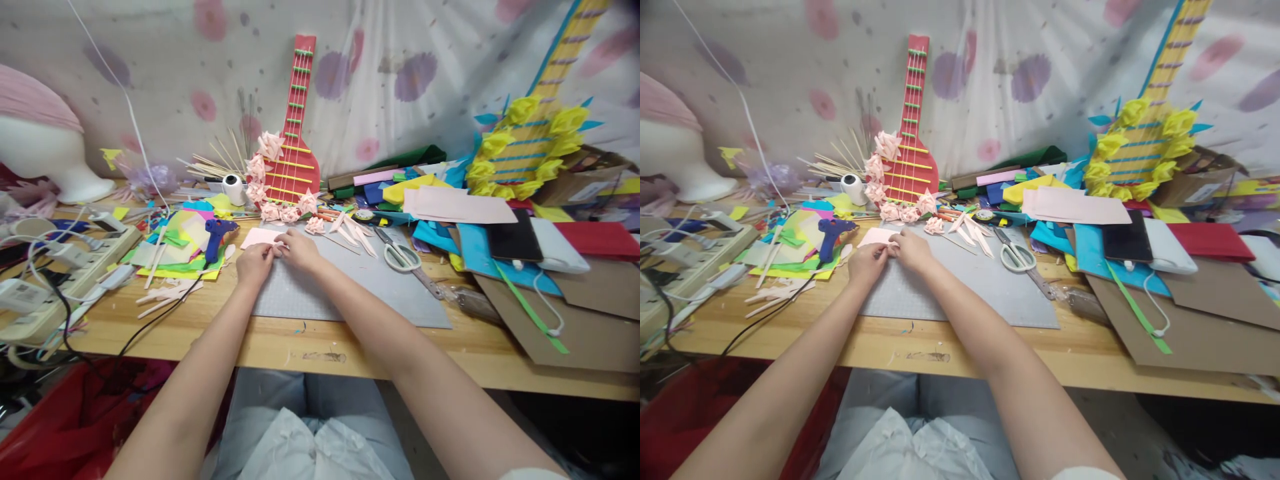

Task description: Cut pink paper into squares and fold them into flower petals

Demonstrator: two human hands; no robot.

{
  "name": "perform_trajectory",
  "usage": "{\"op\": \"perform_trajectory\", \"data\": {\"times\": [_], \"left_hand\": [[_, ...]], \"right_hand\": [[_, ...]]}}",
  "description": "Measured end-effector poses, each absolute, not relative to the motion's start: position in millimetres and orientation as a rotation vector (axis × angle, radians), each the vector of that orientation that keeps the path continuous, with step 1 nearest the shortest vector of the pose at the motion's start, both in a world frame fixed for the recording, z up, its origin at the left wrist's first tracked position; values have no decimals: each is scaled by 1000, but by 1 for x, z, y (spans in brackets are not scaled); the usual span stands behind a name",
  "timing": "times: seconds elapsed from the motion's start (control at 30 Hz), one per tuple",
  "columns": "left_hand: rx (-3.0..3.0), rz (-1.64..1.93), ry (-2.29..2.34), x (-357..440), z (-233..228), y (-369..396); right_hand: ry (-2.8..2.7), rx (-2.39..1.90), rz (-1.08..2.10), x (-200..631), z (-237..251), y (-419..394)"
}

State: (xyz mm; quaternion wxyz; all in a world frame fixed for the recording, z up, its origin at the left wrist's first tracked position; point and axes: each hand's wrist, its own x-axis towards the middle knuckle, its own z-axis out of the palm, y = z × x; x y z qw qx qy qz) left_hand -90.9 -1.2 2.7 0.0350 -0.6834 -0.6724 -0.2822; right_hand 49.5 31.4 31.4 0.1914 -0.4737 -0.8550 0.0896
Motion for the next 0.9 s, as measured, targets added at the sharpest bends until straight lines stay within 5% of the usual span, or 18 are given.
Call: {"op": "perform_trajectory", "data": {"times": [0.37,0.9], "left_hand": [[-2086,-960,-2072,-90,-1,0],[-2118,-1198,-1964,-94,4,-5]], "right_hand": [[-2318,-1428,293,35,24,50],[-2012,-1588,745,38,0,65]]}}
